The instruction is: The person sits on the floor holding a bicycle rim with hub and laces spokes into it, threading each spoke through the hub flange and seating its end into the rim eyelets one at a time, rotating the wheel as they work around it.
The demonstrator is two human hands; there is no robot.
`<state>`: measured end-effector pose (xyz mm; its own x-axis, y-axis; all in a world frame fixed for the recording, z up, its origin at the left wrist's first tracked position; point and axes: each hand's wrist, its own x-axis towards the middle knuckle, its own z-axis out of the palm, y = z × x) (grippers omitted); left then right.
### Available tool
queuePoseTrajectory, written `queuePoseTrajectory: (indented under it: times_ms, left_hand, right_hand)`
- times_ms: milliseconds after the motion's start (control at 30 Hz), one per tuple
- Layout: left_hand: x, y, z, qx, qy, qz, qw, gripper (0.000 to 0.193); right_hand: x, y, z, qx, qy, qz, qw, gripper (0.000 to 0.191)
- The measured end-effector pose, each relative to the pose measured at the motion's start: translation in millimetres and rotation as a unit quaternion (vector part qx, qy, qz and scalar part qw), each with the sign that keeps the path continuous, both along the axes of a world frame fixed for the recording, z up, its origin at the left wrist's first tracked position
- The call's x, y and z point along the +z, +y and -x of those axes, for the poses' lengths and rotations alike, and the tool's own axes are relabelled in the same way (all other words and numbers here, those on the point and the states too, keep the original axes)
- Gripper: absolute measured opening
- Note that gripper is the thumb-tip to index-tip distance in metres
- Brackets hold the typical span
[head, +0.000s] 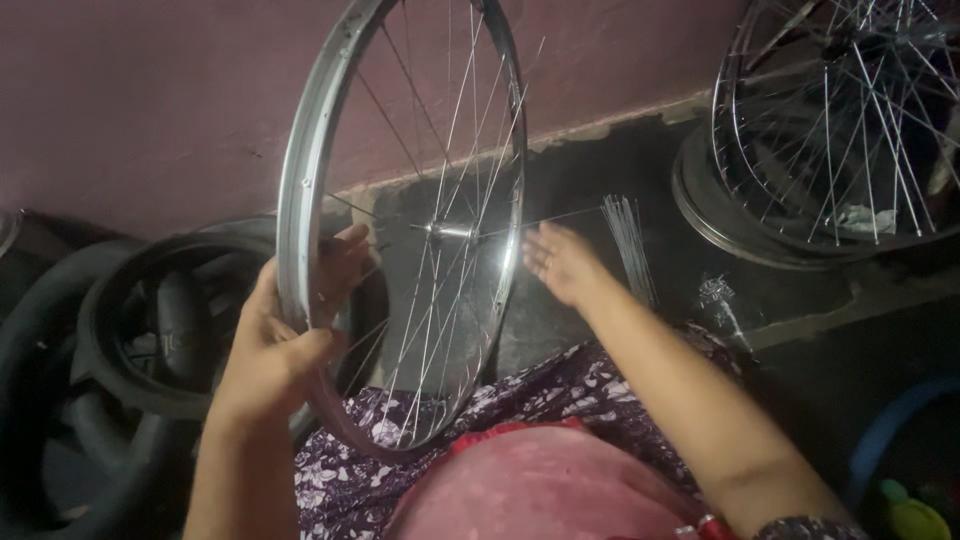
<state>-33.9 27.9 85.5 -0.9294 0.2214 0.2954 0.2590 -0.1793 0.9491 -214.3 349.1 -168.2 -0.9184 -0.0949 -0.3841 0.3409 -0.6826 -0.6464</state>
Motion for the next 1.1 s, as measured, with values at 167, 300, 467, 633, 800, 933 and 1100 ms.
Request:
queuePoseTrajectory:
  times_ms: [167, 300, 467, 633, 800, 933, 1100]
  left_hand:
    - [4, -1, -1, 0.005, -0.025, 0.000, 1.000, 0.084]
    - [2, -1, -2, -0.007, -0.009, 0.003, 1.000, 0.078]
    - [-1, 5, -6, -0.002, -0.007, -0.004, 1.000, 0.086]
    - [-3, 9, -5, 0.015, -0.031, -0.047, 0.998, 0.091]
    - [-14, 9, -6, 0.083, -0.011, -0.007, 0.996, 0.073]
    - [-23, 8, -12, 0.102, -0.024, 0.005, 0.994, 0.051]
    - [-26, 7, -16, 0.146, -0.032, 0.028, 0.988, 0.041]
  right_hand:
    - [24, -19, 30, -0.087, 0.103, -0.034, 0.990, 0.022]
    - [50, -50, 44, -0.142, 0.177, -0.313, 0.922, 0.022]
    - [72, -60, 67, -0.304, 0.411, -0.578, 0.636, 0.024]
    - [80, -68, 28, -0.259, 0.396, -0.385, 0.793, 0.035]
    - [79, -85, -52, -0.190, 0.601, -0.259, 0.732, 0.026]
    - [99, -86, -74, -0.088, 0.669, -0.437, 0.595, 0.049]
    - [125, -107, -92, -0.126, 0.689, -0.574, 0.425, 0.060]
